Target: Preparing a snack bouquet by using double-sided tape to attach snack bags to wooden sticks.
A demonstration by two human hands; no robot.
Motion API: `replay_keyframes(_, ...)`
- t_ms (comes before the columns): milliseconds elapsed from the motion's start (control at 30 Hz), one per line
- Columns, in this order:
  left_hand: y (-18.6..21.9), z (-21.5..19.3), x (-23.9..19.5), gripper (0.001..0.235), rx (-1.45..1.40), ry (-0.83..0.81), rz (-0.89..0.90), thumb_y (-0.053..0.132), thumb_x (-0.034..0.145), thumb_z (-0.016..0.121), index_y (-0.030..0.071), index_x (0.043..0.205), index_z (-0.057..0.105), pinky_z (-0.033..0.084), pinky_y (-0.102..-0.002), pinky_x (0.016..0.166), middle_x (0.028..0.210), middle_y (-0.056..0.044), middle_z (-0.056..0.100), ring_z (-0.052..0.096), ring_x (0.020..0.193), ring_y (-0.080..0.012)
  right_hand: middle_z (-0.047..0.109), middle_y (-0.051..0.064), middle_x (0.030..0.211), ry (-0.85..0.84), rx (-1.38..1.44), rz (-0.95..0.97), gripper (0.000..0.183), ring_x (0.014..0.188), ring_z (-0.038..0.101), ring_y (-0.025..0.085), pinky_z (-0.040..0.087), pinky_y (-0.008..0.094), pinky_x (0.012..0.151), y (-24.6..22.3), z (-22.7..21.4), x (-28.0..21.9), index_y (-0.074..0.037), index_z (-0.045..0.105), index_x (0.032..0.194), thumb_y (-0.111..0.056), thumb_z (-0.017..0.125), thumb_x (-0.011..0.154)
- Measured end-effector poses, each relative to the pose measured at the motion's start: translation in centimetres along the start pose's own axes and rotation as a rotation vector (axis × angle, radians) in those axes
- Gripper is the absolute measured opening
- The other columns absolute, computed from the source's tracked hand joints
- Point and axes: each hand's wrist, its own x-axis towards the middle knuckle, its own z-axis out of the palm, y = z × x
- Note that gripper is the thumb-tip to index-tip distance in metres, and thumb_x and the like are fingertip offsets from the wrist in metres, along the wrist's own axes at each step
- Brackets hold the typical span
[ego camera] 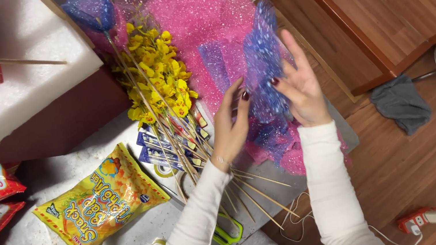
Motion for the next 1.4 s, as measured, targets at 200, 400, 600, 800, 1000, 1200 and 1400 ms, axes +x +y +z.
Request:
replay_keyframes(200,-4.2,-1.6,1.9,0.062,0.565,-0.069,0.001,0.025,0.090,0.060,0.000,0.141,0.035,0.049,-0.054,0.091,0.122,-0.031,0.052,0.056,0.111,-0.0472,0.052,0.017,0.134,0.033,-0.722,0.059,0.053,0.118,0.054,0.036,0.052,0.042,0.089,7.7,-3.9,2.4,-0.013,0.053,0.133,0.005,0.060,0.083)
replay_keyframes(400,-3.6,-2.3,0.4,0.036,0.829,0.037,0.212,0.016,0.086,0.063,0.002,0.119,0.060,0.046,-0.047,0.094,0.121,-0.025,0.053,0.057,0.110,-0.0425,0.046,0.022,0.130,0.182,-1.265,0.071,0.040,0.117,0.053,0.042,0.043,0.050,0.097,5.8,-3.3,0.2,-0.022,0.064,0.123,-0.017,0.068,0.084)
replay_keyframes(600,-0.5,-3.5,-2.1,0.009,0.556,0.071,0.102,0.024,0.090,0.065,0.016,0.087,0.068,0.055,-0.030,0.061,0.071,-0.002,0.065,0.069,0.071,-0.0235,0.056,0.008,0.114,0.338,-1.166,-0.253,0.034,0.107,0.059,0.027,0.045,0.038,0.094,2.1,1.9,-2.8,-0.013,0.064,0.117,-0.006,0.065,0.084)
replay_keyframes(800,1.3,-5.1,-7.2,0.027,0.513,0.155,-0.019,0.028,0.092,0.058,0.013,0.069,0.062,0.051,-0.035,0.053,0.052,-0.007,0.061,0.067,0.058,-0.0290,0.066,0.011,0.071,0.195,-0.786,-0.156,0.023,0.060,0.063,0.020,0.051,0.032,0.062,2.9,8.2,-7.5,-0.004,0.065,0.106,0.004,0.057,0.086)
replay_keyframes(1000,3.6,-9.4,-14.9,0.036,0.590,0.363,-0.091,0.036,0.093,0.055,0.017,0.064,0.062,0.050,-0.039,0.052,0.049,-0.007,0.060,0.065,0.057,-0.0333,0.059,-0.001,0.041,-0.018,-0.736,-0.027,0.035,0.037,0.054,0.010,0.045,0.019,0.045,5.4,11.0,-12.8,-0.013,0.065,0.064,-0.018,0.055,0.097)
replay_keyframes(1200,3.7,-15.1,-24.2,0.025,0.676,0.683,-0.140,0.034,0.090,0.061,0.019,0.069,0.060,0.047,-0.032,0.053,0.049,-0.002,0.055,0.055,0.048,-0.0225,0.069,0.005,0.071,-0.366,-0.878,-0.086,0.012,0.066,0.067,0.020,0.054,0.028,0.061,4.5,15.8,-17.7,-0.013,0.073,0.092,-0.010,0.061,0.089)
replay_keyframes(1400,1.8,-18.1,-32.3,0.018,0.642,0.648,-0.151,0.013,0.088,0.063,0.011,0.105,0.064,0.052,-0.032,0.058,0.076,-0.011,0.064,0.064,0.066,-0.0243,0.065,0.014,0.098,-0.625,-1.036,0.029,0.031,0.091,0.066,0.031,0.054,0.040,0.076,8.6,18.7,-22.7,-0.004,0.065,0.113,-0.008,0.067,0.082)
